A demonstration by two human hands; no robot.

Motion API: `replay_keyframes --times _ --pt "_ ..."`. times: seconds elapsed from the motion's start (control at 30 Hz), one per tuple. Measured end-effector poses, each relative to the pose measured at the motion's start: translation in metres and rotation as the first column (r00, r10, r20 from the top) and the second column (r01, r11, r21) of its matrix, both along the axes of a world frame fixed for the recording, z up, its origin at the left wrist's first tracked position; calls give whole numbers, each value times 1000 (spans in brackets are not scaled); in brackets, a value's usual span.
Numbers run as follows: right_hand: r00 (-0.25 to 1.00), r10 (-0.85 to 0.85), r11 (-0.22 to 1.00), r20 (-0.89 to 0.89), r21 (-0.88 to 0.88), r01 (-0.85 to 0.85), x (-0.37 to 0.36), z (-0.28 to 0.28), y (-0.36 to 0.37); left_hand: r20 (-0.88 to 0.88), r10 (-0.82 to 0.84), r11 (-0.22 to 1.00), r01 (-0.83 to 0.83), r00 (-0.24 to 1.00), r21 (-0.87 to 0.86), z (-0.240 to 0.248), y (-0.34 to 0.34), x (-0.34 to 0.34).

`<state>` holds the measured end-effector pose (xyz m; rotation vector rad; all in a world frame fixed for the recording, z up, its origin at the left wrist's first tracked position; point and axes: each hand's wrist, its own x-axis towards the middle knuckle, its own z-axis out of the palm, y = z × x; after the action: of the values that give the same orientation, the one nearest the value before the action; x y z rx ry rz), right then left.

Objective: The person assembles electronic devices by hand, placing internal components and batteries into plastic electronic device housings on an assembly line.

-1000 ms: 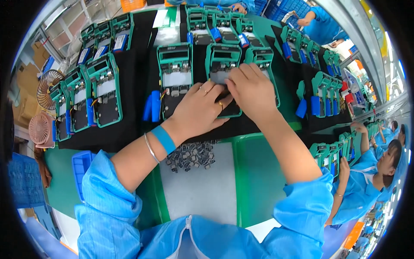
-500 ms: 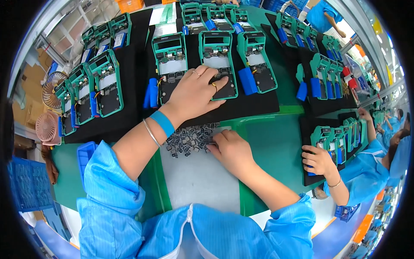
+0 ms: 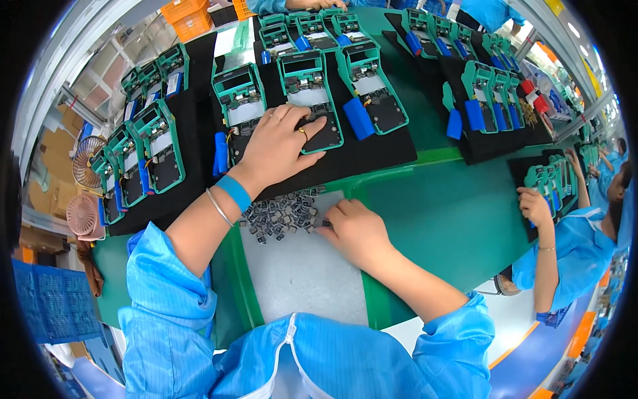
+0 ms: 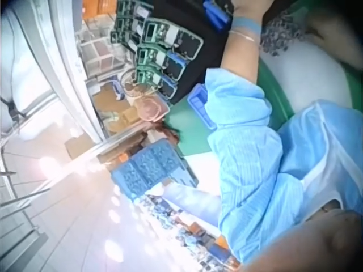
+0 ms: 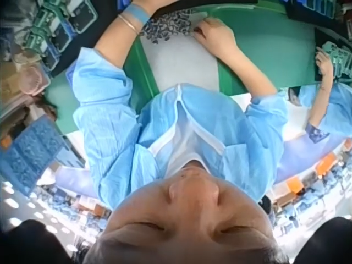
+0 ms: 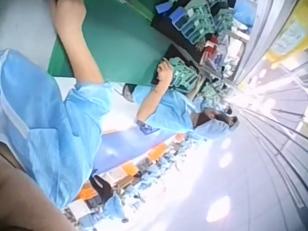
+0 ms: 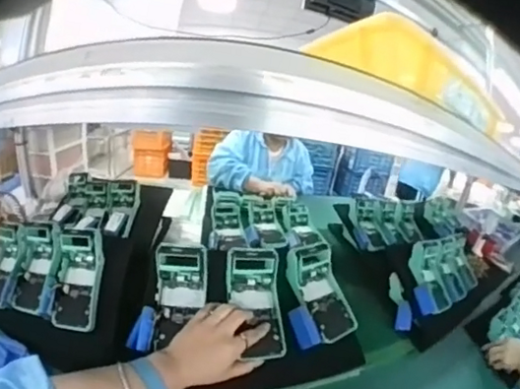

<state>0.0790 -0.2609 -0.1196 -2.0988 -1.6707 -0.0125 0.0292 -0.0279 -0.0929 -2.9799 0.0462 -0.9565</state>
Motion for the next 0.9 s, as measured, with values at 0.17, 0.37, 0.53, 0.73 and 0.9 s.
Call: replay_keyframes --times 0.17,0.37,0.53,0.73,0.9 --pt "967 148 989 207 -7 -150 2 -8 0 -5 2 1000 -2 1000 -2 1 -3 -1" --pt "955 278 960 100 13 -280 26 6 -10 -46 18 1000 -17 999 13 6 -3 -3" --pt "970 230 969 77 75 -236 31 -3 -10 19 -47 999 47 999 -26 20 -17 16" --pt "848 328 943 416 -203 -264 9 -4 7 -16 -12 1000 11 1000 -27 13 -60 68" --pt "896 271 944 352 -279 -175 -12 -3 16 -33 95 995 -96 995 -21 4 -81 109"
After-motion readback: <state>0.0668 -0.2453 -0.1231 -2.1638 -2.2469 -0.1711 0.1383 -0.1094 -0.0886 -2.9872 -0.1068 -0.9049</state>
